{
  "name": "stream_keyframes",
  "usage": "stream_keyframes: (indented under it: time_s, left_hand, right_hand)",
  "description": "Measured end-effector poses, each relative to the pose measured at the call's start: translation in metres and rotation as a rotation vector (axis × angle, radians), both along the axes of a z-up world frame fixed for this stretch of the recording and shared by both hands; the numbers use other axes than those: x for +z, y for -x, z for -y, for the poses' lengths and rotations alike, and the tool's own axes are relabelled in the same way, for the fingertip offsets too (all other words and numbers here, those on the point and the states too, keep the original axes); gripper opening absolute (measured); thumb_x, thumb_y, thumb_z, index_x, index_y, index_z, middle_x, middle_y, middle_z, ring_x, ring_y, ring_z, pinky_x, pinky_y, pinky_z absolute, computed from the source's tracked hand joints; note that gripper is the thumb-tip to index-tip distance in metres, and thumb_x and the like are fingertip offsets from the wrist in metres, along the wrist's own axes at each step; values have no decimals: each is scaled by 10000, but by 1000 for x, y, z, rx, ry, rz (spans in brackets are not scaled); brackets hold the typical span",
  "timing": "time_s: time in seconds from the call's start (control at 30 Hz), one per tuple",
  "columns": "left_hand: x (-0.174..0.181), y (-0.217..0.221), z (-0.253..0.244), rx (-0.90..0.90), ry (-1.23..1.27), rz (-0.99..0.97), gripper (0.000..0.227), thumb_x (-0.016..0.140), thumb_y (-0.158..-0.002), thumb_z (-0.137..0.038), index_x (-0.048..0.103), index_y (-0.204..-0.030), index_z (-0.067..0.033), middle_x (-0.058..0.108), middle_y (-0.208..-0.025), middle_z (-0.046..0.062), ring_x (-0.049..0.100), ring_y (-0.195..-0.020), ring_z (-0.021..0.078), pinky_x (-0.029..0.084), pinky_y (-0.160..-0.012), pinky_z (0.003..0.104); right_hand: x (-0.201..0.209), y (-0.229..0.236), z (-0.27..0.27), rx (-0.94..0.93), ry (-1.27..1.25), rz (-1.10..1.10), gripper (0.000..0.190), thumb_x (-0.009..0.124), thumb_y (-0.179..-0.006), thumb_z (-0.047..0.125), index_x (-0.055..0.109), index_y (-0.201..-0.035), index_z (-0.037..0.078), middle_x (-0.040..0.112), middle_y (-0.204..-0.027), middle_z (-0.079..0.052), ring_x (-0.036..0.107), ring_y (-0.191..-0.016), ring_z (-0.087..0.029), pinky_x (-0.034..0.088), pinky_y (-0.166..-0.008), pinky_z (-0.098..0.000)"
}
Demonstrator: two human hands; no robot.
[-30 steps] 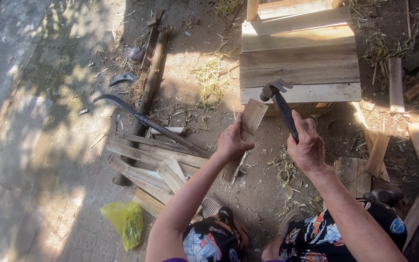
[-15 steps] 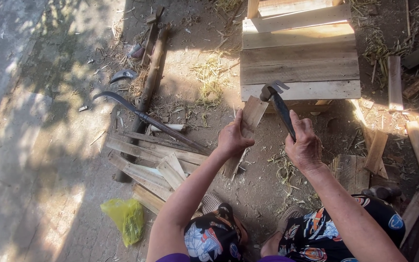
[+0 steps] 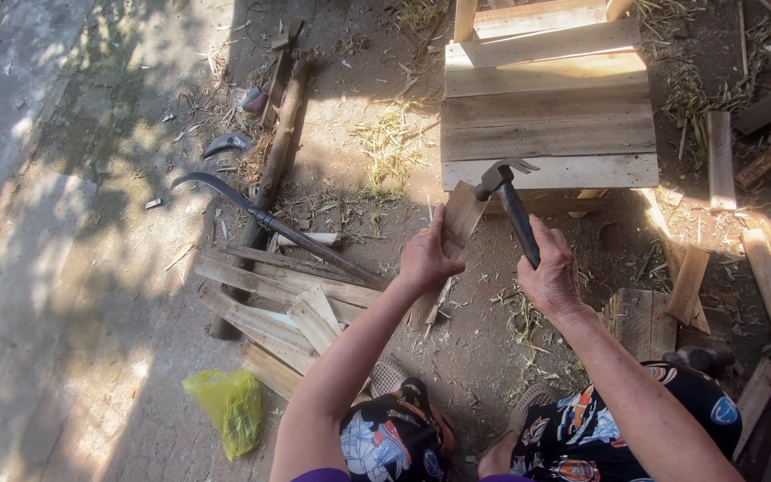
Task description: Removing nails from wooden planks using the claw of a hammer.
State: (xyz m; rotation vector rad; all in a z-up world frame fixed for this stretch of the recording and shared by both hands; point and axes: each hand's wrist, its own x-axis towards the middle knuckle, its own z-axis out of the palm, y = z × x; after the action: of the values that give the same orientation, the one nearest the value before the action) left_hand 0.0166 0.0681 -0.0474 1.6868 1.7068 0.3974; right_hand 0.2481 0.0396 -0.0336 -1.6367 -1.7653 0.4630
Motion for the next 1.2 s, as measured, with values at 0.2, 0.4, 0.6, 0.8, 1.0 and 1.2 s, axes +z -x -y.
stream_keyframes:
  time_s: [0.2,0.4,0.6,0.8,1.0,1.2]
  left_hand:
    - [-2,0,0,-1,1,18,1179,755,-606,-338,214,-1639,-167,695,-1120,252,684,-1098,495,545,-915,588]
    - [12,-5,12,58,47,100,1158,824,-640,-369,235,-1609,-135,677,-1176,278,652,-1156,506,522,-959,589]
    - [13,-15,18,254,60,547,1010,986,-542,-413,508,-1401,-182,697,-1145,193,668,-1129,389,547,-919,471]
    - [100,-15,38,314,42,972,330,895,-765,-179,675,-1005,-126,708,-796,28,666,-751,138,521,-639,255]
    - [159,-8,65,209,70,1120,310,729,-808,-8,625,-1069,-140,747,-961,108,714,-904,223,547,-840,369]
    - [197,-30,106,79,190,946,176,681,-800,-178,678,-962,-110,734,-872,136,708,-860,270,561,-813,411]
  right_hand:
    - [-11,-6,-11,17,193,-285,647,696,-795,-26,587,-1421,97,608,-930,-218,626,-678,-339,488,-539,-402]
    - [52,-2,-6,42,554,-987,392,644,-955,134,579,-1336,64,518,-743,-112,482,-466,-132,416,-297,-272]
    - [93,-8,9,247,584,-1272,344,587,-977,138,557,-1300,21,420,-688,-24,416,-408,-45,387,-260,-207]
    - [118,-28,27,448,473,-1383,487,612,-902,149,529,-1349,-26,441,-722,-65,475,-428,-99,453,-290,-255]
    - [133,-27,62,403,298,-1188,421,549,-962,121,490,-1344,-48,411,-650,-37,437,-360,-73,417,-207,-229]
    - [166,-27,103,374,188,-958,434,495,-1008,168,457,-1403,-5,479,-675,-60,496,-403,-87,482,-241,-254]
